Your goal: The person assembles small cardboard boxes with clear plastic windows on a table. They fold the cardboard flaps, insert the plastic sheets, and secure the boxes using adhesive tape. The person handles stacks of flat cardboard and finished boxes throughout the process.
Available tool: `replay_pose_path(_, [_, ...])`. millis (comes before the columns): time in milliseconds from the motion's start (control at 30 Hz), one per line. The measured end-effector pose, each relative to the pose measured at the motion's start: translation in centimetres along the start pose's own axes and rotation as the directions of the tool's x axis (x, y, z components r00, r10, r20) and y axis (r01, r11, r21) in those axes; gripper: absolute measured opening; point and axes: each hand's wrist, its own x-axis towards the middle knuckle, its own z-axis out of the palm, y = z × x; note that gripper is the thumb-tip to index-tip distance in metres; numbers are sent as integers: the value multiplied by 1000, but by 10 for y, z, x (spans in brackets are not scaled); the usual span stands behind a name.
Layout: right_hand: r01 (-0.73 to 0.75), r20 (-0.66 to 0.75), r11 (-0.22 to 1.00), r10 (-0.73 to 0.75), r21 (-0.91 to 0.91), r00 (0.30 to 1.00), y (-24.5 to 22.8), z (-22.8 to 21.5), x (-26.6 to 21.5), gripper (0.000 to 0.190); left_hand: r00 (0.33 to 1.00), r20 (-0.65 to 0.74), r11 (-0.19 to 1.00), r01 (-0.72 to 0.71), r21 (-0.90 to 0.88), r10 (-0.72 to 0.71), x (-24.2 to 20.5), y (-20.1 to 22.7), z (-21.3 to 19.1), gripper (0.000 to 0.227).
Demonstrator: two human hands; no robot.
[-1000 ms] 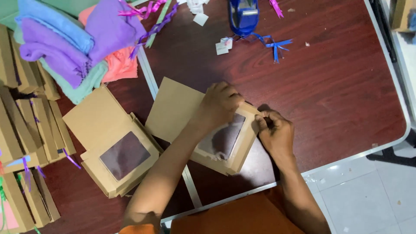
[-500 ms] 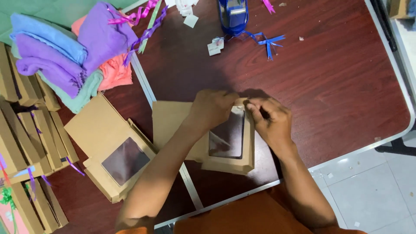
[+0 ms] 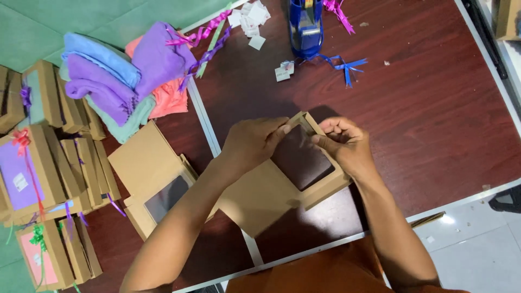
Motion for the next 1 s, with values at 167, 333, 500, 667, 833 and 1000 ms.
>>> replay_pose_path(167, [177,149,962,-148,-209,978,-33,7,8,29,998,-9,934,57,-351,-64,-7,-5,-9,33])
replay_pose_path(333, [258,274,911,-171,-322,946,-50,22,5,30,984,-152,897,16,-442,-92,-28,-31,13,42])
replay_pose_path(500, [342,354,901,-239,-266,904,-42,33,3,25,944,-292,865,-13,-502,-155,-56,-41,31,43])
replay_pose_path(667, [340,400,906,-223,-252,889,-51,41,2,22,931,-325,841,-38,-540,-166,-66,-47,24,39])
replay_pose_path(833, [312,440,927,-195,-210,877,-54,47,6,21,931,-335,831,-67,-552,-147,-69,-46,13,38])
replay_pose_path(1000, [292,460,933,-170,-209,871,-49,43,13,20,940,-312,815,-69,-575,-141,-71,-44,10,36])
